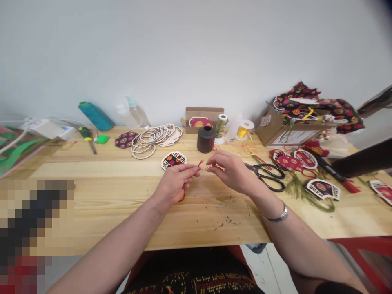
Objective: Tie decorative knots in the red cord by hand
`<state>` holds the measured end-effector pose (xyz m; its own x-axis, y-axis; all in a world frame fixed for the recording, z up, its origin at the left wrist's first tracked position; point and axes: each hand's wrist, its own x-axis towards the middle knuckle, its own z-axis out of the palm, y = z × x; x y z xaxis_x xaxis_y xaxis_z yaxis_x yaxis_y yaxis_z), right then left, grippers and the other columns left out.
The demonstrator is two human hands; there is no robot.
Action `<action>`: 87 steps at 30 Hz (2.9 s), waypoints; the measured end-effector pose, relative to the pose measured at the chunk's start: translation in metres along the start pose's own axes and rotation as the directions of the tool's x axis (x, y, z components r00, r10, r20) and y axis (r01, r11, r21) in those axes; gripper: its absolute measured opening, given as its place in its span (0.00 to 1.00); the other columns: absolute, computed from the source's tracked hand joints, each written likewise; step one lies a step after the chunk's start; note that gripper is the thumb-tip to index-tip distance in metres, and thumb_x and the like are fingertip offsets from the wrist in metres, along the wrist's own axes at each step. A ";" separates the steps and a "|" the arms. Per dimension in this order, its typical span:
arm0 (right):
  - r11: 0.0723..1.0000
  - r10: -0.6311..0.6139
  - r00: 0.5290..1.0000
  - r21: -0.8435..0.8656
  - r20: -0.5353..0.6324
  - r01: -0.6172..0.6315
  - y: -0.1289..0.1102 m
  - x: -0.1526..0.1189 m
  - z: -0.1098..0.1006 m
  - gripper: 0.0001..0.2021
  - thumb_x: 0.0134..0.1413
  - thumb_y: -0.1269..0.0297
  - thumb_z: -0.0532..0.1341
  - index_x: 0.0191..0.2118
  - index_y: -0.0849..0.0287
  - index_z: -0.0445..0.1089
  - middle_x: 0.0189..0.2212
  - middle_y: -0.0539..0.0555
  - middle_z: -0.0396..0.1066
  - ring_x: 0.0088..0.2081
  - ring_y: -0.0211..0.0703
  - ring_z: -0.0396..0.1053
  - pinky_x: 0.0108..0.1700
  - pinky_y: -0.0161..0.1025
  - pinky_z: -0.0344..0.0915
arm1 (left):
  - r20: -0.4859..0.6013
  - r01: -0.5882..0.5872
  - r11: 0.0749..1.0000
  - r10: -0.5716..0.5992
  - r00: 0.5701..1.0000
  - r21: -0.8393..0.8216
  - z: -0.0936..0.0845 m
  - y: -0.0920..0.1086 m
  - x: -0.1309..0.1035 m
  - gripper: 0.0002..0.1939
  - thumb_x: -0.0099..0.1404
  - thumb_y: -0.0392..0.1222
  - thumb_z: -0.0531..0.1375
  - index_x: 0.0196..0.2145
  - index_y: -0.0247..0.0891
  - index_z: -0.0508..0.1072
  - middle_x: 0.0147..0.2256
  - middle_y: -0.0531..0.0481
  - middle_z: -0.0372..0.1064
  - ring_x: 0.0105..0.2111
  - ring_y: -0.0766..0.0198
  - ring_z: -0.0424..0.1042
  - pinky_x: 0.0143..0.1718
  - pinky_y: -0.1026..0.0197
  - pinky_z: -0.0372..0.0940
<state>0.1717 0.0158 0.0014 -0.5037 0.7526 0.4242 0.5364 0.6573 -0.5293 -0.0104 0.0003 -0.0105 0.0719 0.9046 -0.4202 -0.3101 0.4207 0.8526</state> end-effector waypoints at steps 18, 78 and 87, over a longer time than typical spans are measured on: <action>0.996 -0.077 0.995 0.044 0.069 0.074 0.006 0.001 -0.002 0.09 0.58 0.74 0.53 0.34 0.60 0.71 0.32 0.54 0.68 0.35 0.38 0.66 0.38 0.36 0.62 | 0.205 -0.193 0.874 0.110 0.972 0.445 -0.002 -0.005 -0.005 0.10 0.49 0.43 0.65 0.28 0.35 0.80 0.20 0.51 0.69 0.16 0.73 0.54 0.16 0.66 0.44; 0.722 0.386 0.908 0.559 0.162 -0.407 0.001 0.005 0.013 0.09 0.47 0.60 0.63 0.30 0.61 0.73 0.26 0.52 0.72 0.26 0.35 0.64 0.29 0.35 0.60 | 0.079 -0.096 0.993 0.090 0.993 0.075 0.003 0.004 -0.006 0.12 0.40 0.44 0.70 0.23 0.33 0.77 0.19 0.52 0.65 0.15 0.78 0.49 0.14 0.69 0.40; 0.375 0.454 0.808 0.742 0.376 -0.556 -0.002 0.005 0.013 0.17 0.44 0.60 0.65 0.41 0.62 0.70 0.23 0.47 0.66 0.20 0.28 0.54 0.21 0.31 0.47 | 0.177 -0.061 0.997 0.068 0.982 -0.044 -0.001 0.003 -0.004 0.12 0.43 0.42 0.70 0.25 0.31 0.77 0.20 0.53 0.63 0.15 0.79 0.48 0.15 0.71 0.40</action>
<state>0.1595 0.0176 -0.0048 -0.4177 0.8919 -0.1736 -0.0210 -0.2004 -0.9795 -0.0126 -0.0024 -0.0065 0.2170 0.9290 -0.2997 -0.3551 0.3611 0.8623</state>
